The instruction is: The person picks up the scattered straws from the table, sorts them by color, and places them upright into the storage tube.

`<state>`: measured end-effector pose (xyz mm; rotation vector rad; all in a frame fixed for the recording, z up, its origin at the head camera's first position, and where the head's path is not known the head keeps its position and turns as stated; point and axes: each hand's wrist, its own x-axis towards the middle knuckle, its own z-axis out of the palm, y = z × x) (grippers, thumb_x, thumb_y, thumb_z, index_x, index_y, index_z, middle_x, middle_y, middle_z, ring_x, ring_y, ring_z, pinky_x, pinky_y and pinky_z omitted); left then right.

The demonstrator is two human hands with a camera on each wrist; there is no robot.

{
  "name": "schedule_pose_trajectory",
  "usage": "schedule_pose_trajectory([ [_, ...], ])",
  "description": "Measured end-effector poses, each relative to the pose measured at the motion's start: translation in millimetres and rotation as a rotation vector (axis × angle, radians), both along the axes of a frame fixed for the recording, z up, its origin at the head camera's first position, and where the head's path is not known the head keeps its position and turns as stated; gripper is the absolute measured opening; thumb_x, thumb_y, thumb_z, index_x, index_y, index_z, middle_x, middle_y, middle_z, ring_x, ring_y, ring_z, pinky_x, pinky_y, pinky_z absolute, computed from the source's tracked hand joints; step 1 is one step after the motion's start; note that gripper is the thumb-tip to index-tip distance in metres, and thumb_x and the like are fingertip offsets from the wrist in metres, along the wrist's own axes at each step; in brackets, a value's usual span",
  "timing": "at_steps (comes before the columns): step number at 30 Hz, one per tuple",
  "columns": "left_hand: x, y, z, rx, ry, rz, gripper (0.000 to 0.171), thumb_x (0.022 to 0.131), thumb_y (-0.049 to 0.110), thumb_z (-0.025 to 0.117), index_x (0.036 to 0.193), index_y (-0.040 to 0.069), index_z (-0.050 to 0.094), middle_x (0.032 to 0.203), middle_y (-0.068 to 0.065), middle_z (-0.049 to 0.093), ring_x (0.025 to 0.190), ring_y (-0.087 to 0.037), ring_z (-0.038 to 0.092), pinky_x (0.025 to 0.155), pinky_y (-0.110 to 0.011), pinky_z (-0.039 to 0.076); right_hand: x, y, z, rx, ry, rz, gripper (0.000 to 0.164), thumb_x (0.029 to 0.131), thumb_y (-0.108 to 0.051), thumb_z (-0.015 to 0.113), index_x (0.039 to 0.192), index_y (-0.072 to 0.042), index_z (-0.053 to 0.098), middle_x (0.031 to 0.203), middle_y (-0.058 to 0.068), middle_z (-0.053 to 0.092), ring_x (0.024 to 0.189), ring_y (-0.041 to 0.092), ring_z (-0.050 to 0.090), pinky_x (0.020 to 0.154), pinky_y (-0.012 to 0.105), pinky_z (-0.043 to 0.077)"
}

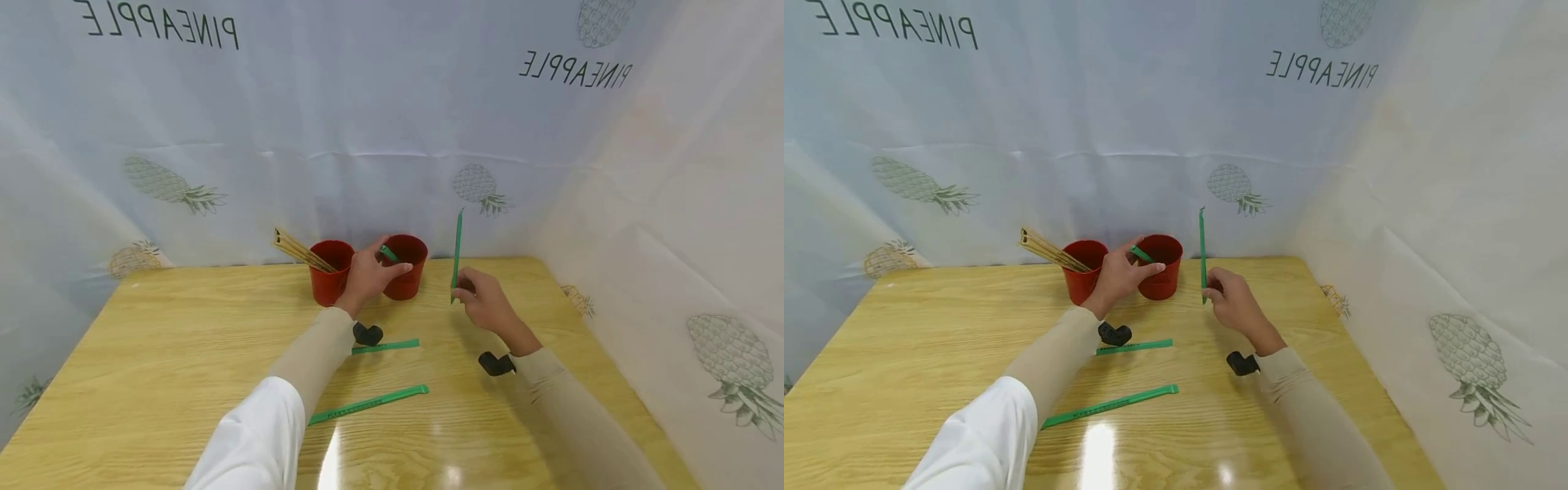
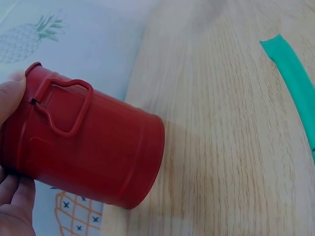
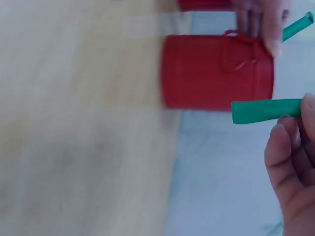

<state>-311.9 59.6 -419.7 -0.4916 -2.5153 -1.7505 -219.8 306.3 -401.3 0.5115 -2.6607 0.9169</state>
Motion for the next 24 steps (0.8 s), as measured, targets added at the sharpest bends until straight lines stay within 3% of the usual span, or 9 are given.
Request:
schedule_pose_trajectory([
  [5, -1.5, 2, 0.6, 0.001, -0.004, -0.017, 0.085, 0.088, 0.039, 0.084, 0.159, 0.014, 0.045, 0.141, -0.010, 0.066, 0.118, -0.030, 0.062, 0.104, -0.046, 0.058, -20.5, -28, 20.0, -0.033, 0.166, -0.032, 0.011, 0.099, 0.000, 0.065, 0.088, -0.004, 0.064, 0.078, 0.011, 0.066, 0.069, 0.019, 0.057, 0.069, 0.036, 0.049],
  [8, -2.8, 2, 0.0, 0.008, 0.006, -0.013, 0.086, 0.088, 0.040, 0.085, 0.159, 0.013, 0.045, 0.145, -0.009, 0.065, 0.122, -0.029, 0.062, 0.107, -0.046, 0.057, -35.2, -43, 29.1, -0.033, 0.201, -0.025, 0.011, 0.098, -0.001, 0.067, 0.087, -0.003, 0.065, 0.079, 0.012, 0.068, 0.071, 0.025, 0.061, 0.069, 0.039, 0.051],
  [14, -4.6, 1, -0.6, 0.028, 0.030, -0.015, 0.078, 0.088, 0.036, 0.085, 0.155, 0.015, 0.050, 0.134, -0.006, 0.070, 0.116, -0.026, 0.065, 0.100, -0.043, 0.059, -61.2, -65, 39.7, 0.035, 0.132, 0.013, 0.004, 0.100, -0.003, 0.065, 0.100, 0.000, 0.067, 0.091, 0.016, 0.072, 0.081, 0.029, 0.066, 0.075, 0.043, 0.057],
  [19, -5.7, 3, 0.0, -0.017, 0.047, -0.015, 0.066, 0.089, 0.038, 0.084, 0.148, 0.023, 0.058, 0.116, -0.003, 0.073, 0.100, -0.023, 0.062, 0.083, -0.033, 0.059, -72.0, -75, 43.5, 0.064, 0.105, 0.023, 0.010, 0.100, -0.001, 0.063, 0.110, 0.002, 0.066, 0.101, 0.019, 0.073, 0.089, 0.033, 0.068, 0.080, 0.048, 0.060],
  [24, -5.3, 1, 1.5, -0.032, 0.055, -0.001, 0.062, 0.089, 0.036, 0.084, 0.145, 0.025, 0.061, 0.116, -0.001, 0.074, 0.100, -0.021, 0.061, 0.083, -0.031, 0.060, -80.9, -85, 42.6, 0.068, 0.107, 0.033, 0.017, 0.098, 0.002, 0.064, 0.114, 0.003, 0.067, 0.105, 0.020, 0.073, 0.097, 0.035, 0.069, 0.089, 0.048, 0.060],
])
